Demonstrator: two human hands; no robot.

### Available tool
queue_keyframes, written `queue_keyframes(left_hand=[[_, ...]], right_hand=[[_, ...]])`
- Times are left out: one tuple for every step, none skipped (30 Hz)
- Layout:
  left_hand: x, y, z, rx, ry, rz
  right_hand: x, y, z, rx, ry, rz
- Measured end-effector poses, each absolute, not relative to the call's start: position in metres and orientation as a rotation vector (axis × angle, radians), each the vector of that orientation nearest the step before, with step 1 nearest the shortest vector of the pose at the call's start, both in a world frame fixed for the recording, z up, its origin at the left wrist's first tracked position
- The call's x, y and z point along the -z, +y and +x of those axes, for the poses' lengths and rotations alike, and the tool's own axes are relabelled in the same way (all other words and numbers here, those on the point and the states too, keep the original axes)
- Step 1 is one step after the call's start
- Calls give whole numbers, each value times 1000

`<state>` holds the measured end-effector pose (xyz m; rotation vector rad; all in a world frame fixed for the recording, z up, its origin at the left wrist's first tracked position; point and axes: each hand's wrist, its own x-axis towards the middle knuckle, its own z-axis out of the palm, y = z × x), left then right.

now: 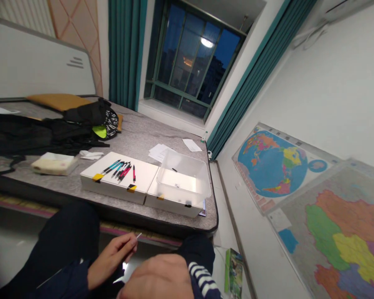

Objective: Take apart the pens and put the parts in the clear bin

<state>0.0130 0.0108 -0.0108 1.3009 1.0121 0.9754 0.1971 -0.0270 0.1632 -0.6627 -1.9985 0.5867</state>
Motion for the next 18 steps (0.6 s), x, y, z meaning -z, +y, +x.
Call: queue_keyframes(left_hand=[[11,11,14,-974,1009,1300],[11,11,14,-974,1006,1303],[12,10,15,-974,1002,1307],[12,10,15,-975,998,1310],[12,9,15,-976,999,1311],[13,9,15,-977,1003,1308],[13,9,15,-977,1008,1304],[13,9,14,-975,1014,1300],[13,9,14,-973,1017,1297],[13,9,14,-975,1017,1293],[14,10,14,-982,1010,1291],[15,10,14,-991,998,1289],[16,10,14,-1001,984,1286],[17,10,15,-1005,969,1281],[18,10,17,-1003,956,1278],[19,9,18,-1000,945,1279],[19,9,20,-991,934,1286],[20,8,21,-980,923,1300]], right_hand=[[-169,-19,199,-547,-1998,-704],[-172,-5,202,-494,-1988,-719],[-173,13,205,-426,-1947,-757],[-170,34,208,-355,-1826,-877],[-165,55,212,-308,-1707,-987],[-158,73,216,-302,-1627,-1076],[-147,87,220,-316,-1566,-1144],[-135,95,223,-338,-1498,-1201],[-120,97,225,-371,-1442,-1239],[-105,94,226,-409,-1404,-1254],[-89,87,226,-469,-1407,-1275],[-73,76,224,-560,-1440,-1294],[-59,65,221,-659,-1465,-1317],[-47,53,217,-776,-1487,-1324],[-36,42,211,-899,-1485,-1311],[-28,33,205,-1040,-1476,-1281],[-22,25,198,-1172,-1478,-1227],[-17,19,193,-1271,-1487,-1175]])
